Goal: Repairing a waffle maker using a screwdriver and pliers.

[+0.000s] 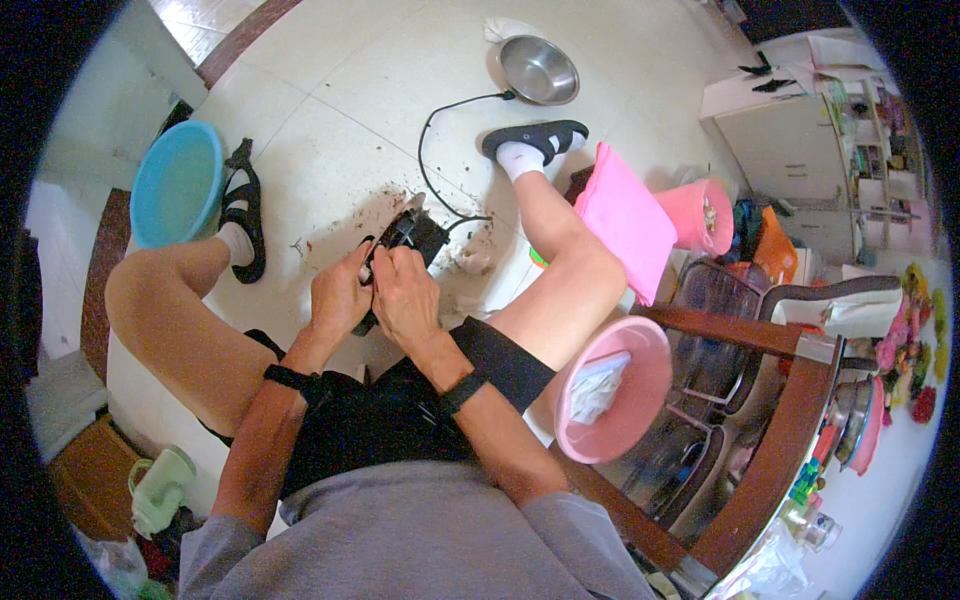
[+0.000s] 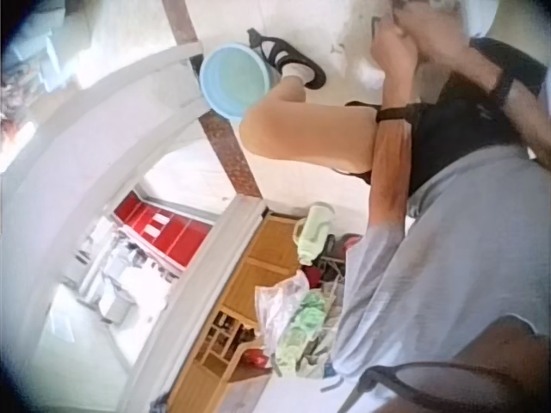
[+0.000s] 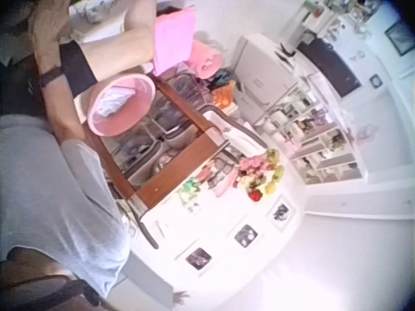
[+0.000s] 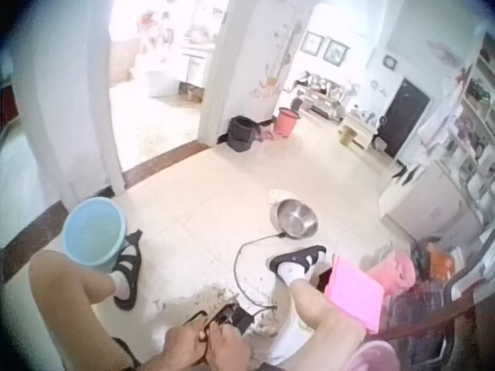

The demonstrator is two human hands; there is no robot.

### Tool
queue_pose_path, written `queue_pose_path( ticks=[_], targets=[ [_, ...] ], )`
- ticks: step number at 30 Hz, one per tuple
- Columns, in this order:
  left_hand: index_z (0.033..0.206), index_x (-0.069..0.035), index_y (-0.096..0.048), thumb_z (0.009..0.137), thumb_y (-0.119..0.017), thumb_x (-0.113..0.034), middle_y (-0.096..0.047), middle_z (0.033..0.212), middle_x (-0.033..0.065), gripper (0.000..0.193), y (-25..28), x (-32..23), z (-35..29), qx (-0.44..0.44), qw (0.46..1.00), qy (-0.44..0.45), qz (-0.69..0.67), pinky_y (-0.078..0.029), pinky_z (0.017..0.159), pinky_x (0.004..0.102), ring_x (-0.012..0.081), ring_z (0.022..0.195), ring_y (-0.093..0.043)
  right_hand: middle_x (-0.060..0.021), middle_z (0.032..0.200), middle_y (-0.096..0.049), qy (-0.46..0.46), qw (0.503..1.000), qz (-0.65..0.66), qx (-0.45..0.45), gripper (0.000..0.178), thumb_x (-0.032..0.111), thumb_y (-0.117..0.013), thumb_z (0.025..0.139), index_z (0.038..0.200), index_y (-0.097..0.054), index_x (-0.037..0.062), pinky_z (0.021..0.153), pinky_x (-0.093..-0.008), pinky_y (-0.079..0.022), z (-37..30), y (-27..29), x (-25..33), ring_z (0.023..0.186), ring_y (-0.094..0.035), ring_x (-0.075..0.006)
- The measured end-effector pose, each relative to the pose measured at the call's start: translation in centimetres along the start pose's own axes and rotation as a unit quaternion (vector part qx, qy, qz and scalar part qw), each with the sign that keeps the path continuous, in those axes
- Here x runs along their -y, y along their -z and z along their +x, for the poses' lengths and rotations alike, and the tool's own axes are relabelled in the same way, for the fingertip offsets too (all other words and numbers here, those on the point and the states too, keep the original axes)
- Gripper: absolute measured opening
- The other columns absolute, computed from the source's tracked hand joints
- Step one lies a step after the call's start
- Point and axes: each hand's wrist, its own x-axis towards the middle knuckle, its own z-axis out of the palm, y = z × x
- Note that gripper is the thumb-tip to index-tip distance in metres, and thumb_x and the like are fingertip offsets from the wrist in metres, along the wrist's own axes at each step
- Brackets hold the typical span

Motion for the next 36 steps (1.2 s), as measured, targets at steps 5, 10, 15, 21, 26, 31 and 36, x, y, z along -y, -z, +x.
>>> queue_pose_path(
  ticks=[5, 10, 15, 21, 26, 31, 36],
  targets=[
    [0.125, -0.009, -0.065, 0.086, -0.068, -0.017, -0.072, 0.100, 0.0180, 0.040, 0.2, 0.8, -0.2, -0.011, 1.000, 0.016, -0.003, -0.054, 0.072, 0.0480, 0.0401, 0.088, -0.068, -0.0127, 0.092, -0.054, 0.029, 0.999, 0.022, -0.001, 0.033, 0.004, -0.064, 0.083, 0.115, -0.062, -0.0018, 0.064, -0.0419, -0.053, -0.8, -0.1, 0.6, 0.088, -0.059, -0.0331],
    [0.126, -0.011, -0.066, 0.086, -0.068, -0.017, -0.071, 0.097, 0.0193, 0.040, -0.3, 0.9, 0.1, 0.010, 1.000, 0.024, 0.006, -0.054, 0.072, 0.0468, 0.0407, 0.088, -0.068, -0.0131, 0.093, -0.054, -0.003, 0.999, 0.032, 0.010, 0.033, 0.006, -0.064, 0.082, 0.114, -0.062, -0.0032, 0.068, -0.0416, -0.053, -0.3, -0.2, 0.2, 0.090, -0.058, -0.0330],
    [0.124, -0.015, -0.068, 0.086, -0.069, -0.017, -0.071, 0.090, 0.0192, 0.038, 0.2, 0.3, 0.1, -0.016, 0.998, 0.025, -0.054, -0.053, 0.070, 0.0441, 0.0395, 0.083, -0.068, -0.0149, 0.096, -0.057, -0.022, 0.999, 0.042, 0.027, 0.034, 0.010, -0.064, 0.087, 0.117, -0.061, -0.0060, 0.068, -0.0396, -0.055, -0.7, 0.8, 1.4, 0.091, -0.059, -0.0323],
    [0.127, -0.015, -0.068, 0.088, -0.069, -0.019, -0.072, 0.090, 0.0184, 0.038, 0.4, 0.5, 0.1, -0.002, 0.999, 0.011, -0.048, -0.053, 0.069, 0.0430, 0.0381, 0.081, -0.069, -0.0129, 0.090, -0.058, -0.050, 0.997, 0.049, 0.027, 0.020, 0.012, -0.064, 0.088, 0.101, -0.061, -0.0022, 0.068, -0.0404, -0.055, -0.5, 2.4, 2.5, 0.086, -0.062, -0.0323],
    [0.123, -0.013, -0.069, 0.086, -0.072, -0.020, -0.072, 0.087, 0.0181, 0.038, -1.2, 2.1, 0.1, -0.045, 0.999, -0.003, -0.026, -0.053, 0.067, 0.0417, 0.0361, 0.079, -0.070, -0.0161, 0.086, -0.061, -0.092, 0.991, 0.094, -0.037, 0.013, 0.009, -0.062, 0.088, 0.098, -0.061, -0.0001, 0.069, -0.0443, -0.055, -0.5, 1.2, 2.5, 0.082, -0.064, -0.0356],
    [0.124, -0.015, -0.068, 0.085, -0.072, -0.021, -0.071, 0.087, 0.0189, 0.039, -1.0, 1.4, -0.2, -0.039, 0.999, -0.015, -0.029, -0.053, 0.066, 0.0413, 0.0357, 0.078, -0.071, -0.0219, 0.092, -0.066, -0.150, 0.966, 0.190, -0.089, 0.016, 0.006, -0.059, 0.090, 0.102, -0.064, -0.0028, 0.073, -0.0480, -0.054, -0.4, 0.2, 2.3, 0.084, -0.065, -0.0403],
    [0.118, -0.011, -0.064, 0.088, -0.066, -0.023, -0.073, 0.102, 0.0141, 0.033, -0.4, -0.4, -0.3, -0.001, 1.000, -0.008, -0.007, -0.054, 0.071, 0.0472, 0.0388, 0.087, -0.070, -0.0229, 0.093, -0.066, -0.157, 0.971, 0.171, -0.055, 0.016, 0.007, -0.056, 0.093, 0.102, -0.064, -0.0021, 0.076, -0.0491, -0.053, 0.6, 0.3, 1.9, 0.085, -0.065, -0.0416]
  ],
)
